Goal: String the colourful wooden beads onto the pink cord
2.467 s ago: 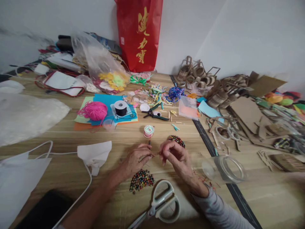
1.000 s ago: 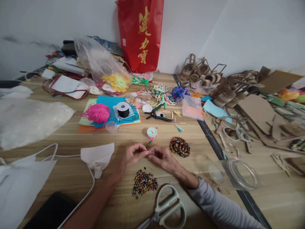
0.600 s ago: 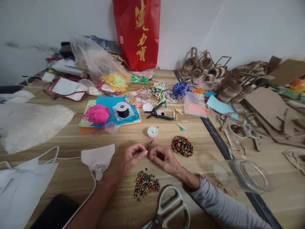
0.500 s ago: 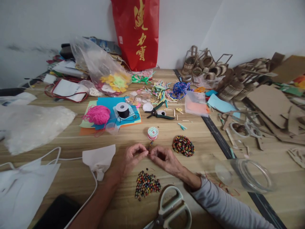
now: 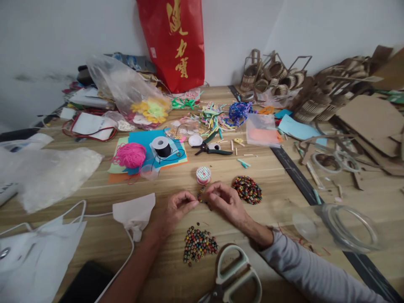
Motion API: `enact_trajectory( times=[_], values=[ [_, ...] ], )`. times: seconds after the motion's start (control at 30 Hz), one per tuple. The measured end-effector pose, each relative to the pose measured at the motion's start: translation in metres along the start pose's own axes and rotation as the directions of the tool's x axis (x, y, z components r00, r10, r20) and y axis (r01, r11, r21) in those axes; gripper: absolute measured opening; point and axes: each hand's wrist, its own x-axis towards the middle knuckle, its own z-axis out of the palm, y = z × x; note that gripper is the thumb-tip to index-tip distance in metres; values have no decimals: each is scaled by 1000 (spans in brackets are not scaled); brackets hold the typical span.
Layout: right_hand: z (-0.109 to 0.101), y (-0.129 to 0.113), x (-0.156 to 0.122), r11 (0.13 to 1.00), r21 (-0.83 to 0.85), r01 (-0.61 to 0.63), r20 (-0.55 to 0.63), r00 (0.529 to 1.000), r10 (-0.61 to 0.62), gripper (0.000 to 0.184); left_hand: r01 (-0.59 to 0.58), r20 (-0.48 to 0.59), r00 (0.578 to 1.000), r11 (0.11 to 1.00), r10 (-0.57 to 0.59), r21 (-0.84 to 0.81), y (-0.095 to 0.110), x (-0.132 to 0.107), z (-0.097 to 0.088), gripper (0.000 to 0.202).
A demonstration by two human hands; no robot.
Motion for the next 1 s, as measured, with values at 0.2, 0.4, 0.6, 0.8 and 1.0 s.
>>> enact_trajectory(
  times=[0.2, 0.4, 0.6, 0.8, 1.0],
  values=[
    [-4, 0, 0, 987, -106, 124, -158, 978, -139, 25, 1, -15, 1000, 1000, -1, -19, -3, 0, 0, 18],
    [-7, 0, 4, 987, -116, 110, -259, 956, -137, 25, 23, -12, 1000, 998, -24, -60, -8, 0, 0, 18],
    [2, 2, -5, 977, -133, 166, -15, 985, -170, 21, 17, -39, 999, 998, -19, -57, -10, 1, 0, 18],
    [8, 8, -5, 986, -100, 130, 185, 977, -110, 22, 22, -20, 1000, 998, -23, -52, -6, 2, 0, 19],
    [4, 12, -1, 963, -215, 161, 127, 982, -136, 14, 24, -38, 999, 999, -25, -28, -2, 0, 2, 19]
  ],
)
